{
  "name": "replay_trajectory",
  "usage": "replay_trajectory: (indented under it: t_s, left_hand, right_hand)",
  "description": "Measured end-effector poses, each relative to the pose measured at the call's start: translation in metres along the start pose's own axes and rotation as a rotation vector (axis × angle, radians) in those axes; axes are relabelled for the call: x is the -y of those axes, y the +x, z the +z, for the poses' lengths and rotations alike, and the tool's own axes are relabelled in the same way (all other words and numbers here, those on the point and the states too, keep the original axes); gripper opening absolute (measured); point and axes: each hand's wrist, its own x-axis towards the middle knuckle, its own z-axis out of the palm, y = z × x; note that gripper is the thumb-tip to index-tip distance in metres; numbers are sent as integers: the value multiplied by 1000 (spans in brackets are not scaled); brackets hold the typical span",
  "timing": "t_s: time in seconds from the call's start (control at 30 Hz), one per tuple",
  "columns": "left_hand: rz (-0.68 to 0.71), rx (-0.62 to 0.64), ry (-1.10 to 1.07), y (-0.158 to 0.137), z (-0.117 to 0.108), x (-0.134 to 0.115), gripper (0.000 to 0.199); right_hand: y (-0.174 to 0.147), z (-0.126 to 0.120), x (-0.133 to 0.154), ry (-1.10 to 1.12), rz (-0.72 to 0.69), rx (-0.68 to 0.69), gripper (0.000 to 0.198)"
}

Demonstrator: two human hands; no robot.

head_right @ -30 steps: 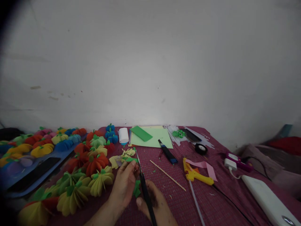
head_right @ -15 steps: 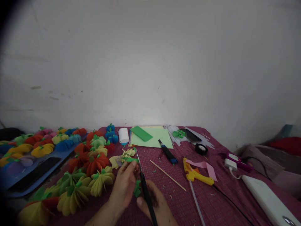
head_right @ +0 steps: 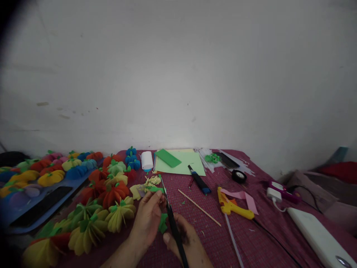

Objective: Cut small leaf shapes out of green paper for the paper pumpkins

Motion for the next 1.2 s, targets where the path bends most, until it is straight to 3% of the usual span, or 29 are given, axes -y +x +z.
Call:
replay_trajectory:
  t_s: [0.3,1.2]
  left_hand:
    - [9,35,50,1,-3,1,21]
    - [-1,50,230,1,-4,0,27]
  right_hand:
    - [-2,-6,-5,-68,-49,15,29]
    - [-6,-25,3,-143,-44,130,39]
